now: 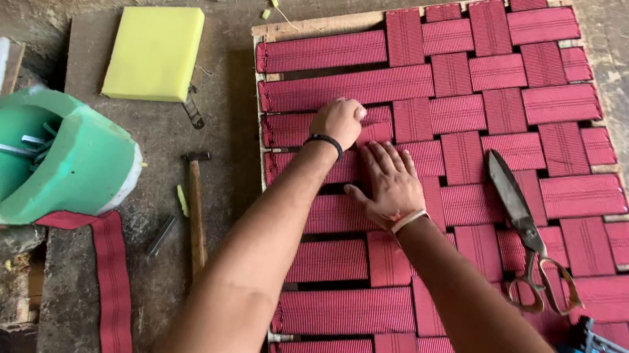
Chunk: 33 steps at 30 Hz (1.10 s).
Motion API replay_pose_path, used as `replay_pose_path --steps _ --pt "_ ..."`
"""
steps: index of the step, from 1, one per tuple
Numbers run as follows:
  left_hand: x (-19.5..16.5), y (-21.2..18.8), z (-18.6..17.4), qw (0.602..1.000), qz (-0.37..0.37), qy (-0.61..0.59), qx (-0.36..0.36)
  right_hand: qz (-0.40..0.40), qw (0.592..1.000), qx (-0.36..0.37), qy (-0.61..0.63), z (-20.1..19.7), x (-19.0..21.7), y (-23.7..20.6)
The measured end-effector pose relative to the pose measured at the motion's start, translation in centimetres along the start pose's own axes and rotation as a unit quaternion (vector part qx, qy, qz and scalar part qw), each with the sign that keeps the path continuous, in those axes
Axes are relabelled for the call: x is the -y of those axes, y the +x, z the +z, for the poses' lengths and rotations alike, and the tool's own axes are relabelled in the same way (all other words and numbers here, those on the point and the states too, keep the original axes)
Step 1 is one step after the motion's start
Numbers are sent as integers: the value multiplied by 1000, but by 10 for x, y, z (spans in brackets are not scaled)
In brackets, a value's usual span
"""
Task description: The person weaves red straps into a wooden frame to create a woven seat base. They use a pneumatic staple gun to secure the straps at intervals, then cut excess strap with scissors. The process repeats as they add more straps to complete the weave.
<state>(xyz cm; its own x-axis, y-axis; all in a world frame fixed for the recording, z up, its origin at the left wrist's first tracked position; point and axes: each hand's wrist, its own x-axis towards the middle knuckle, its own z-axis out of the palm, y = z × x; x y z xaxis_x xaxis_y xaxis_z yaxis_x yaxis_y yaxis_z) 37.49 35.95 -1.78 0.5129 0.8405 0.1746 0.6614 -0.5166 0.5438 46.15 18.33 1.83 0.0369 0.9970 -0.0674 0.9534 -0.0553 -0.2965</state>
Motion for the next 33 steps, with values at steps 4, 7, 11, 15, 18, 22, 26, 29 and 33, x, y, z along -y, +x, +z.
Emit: replay_pose_path --steps 4,7,11,15,18,22,26,29,33 --pt "3 23 4 987 -71 111 96 4 999 35 -20 0 -2 2" --pt "4 49 3 957 -118 148 220 11 998 48 -42 -7 3 13" --pt "18 70 8 911 -87 129 381 46 985 147 -72 -17 4 28" --pt "34 76 17 887 20 94 452 42 984 147 -90 -16 4 33" --pt "33 72 22 885 -11 103 454 34 986 142 -82 -10 2 33" --pt "13 52 14 925 -129 154 323 1 999 41 -24 -1 -12 27" --pt "-3 26 -4 944 -52 190 266 -27 962 -103 252 3 -32 13" --pt "-2 27 -16 950 39 234 202 41 926 -140 348 2 -34 3" --pt "17 75 -29 988 0 149 31 11 952 -173 253 -10 -29 27"
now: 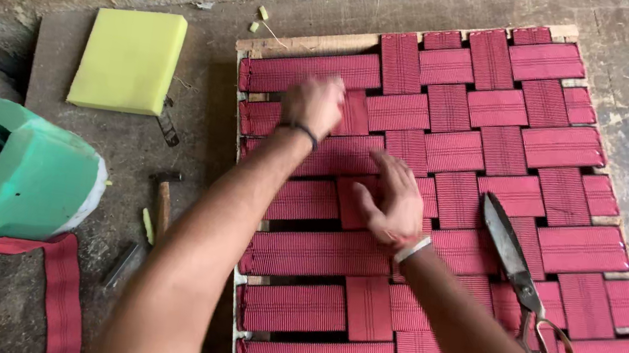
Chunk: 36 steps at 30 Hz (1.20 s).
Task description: The person weaves red straps into a wooden frame to create a woven seat base. They use a pneumatic staple gun to secure the straps at intervals, then cut excess strap with scissors. The process repeats as they add more straps to complete the weave.
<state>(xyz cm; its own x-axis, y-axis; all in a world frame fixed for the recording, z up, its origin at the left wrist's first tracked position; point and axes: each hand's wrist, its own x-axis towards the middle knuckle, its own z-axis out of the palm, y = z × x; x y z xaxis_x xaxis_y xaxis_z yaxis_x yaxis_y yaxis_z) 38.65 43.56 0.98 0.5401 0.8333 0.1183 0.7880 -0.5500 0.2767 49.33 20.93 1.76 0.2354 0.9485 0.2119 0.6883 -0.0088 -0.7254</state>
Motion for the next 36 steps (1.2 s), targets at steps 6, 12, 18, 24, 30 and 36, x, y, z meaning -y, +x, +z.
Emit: replay_pose_path --steps 6,12,18,24,30,36 --pt "23 52 28 999 9 -38 -34 -76 954 149 -248 23 -2 102" --pt "26 28 52 981 78 -73 -164 0 933 190 -307 36 -2 119" --pt "23 44 30 999 27 -12 13 7 940 169 -297 37 3 123" --pt "14 86 17 966 -50 51 250 79 916 230 -319 40 11 131" --pt "15 90 -7 931 -129 -63 337 89 914 223 -328 43 12 133" --pt "30 105 -5 900 -144 -166 376 79 923 194 -322 42 12 132"
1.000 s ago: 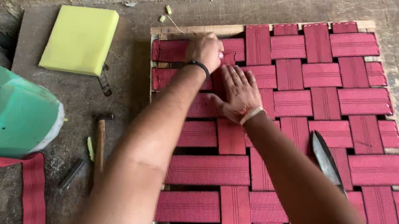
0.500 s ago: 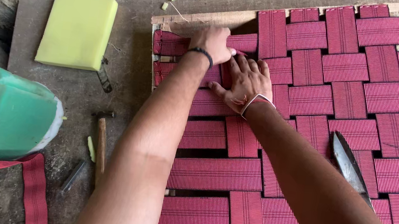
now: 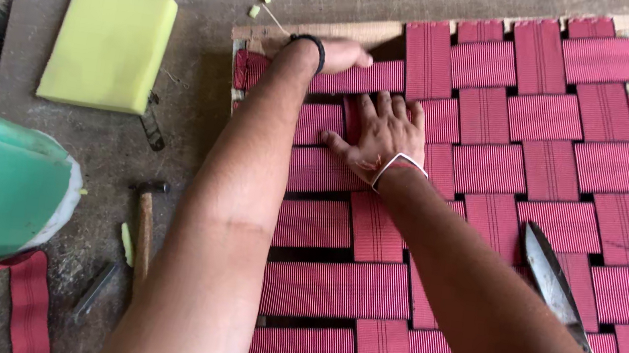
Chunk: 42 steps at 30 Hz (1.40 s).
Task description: The person weaves red straps into a wooden frame to create a woven seat base. They use a pneumatic staple gun to secure the straps at intervals, then cut excess strap with scissors. The process repeats as they add more straps to complete the weave.
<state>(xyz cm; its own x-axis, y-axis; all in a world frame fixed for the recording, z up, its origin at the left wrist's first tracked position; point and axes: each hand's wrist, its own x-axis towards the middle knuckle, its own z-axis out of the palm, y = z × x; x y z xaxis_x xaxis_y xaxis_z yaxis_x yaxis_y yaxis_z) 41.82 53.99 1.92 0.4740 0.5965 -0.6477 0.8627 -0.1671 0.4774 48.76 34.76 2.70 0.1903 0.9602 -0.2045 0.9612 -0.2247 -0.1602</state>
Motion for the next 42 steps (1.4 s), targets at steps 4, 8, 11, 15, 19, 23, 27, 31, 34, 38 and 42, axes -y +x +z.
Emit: replay_pose_path --steps 4,8,11,15,19,23,27,31,34,38,42 --pt "13 32 0 995 38 90 12 7 999 -28 20 -6 4 3" --pt "21 59 2 986 55 157 1 24 999 -40 20 -2 6 7" --pt "24 70 5 978 83 192 -8 8 995 -91 32 12 -1 11" --pt "24 74 10 985 84 147 -41 -66 950 -282 114 37 -20 16" --pt "16 55 14 970 68 215 -87 -86 900 -349 246 55 -31 18" --pt "7 26 16 987 -12 30 -156 -56 856 -402 321 55 -38 15" --pt "-2 13 11 975 -34 7 -219 -45 855 -395 331 51 -41 13" --pt "-3 18 9 958 -40 -81 -273 -48 857 -386 337 52 -39 13" --pt "4 24 22 939 2 -130 -318 -42 857 -390 334 54 -40 13" --pt "15 15 62 851 169 -139 -478 -73 858 -398 316 64 -46 16" --pt "28 -62 115 805 295 -112 -502 -100 864 -385 308 76 -57 21"
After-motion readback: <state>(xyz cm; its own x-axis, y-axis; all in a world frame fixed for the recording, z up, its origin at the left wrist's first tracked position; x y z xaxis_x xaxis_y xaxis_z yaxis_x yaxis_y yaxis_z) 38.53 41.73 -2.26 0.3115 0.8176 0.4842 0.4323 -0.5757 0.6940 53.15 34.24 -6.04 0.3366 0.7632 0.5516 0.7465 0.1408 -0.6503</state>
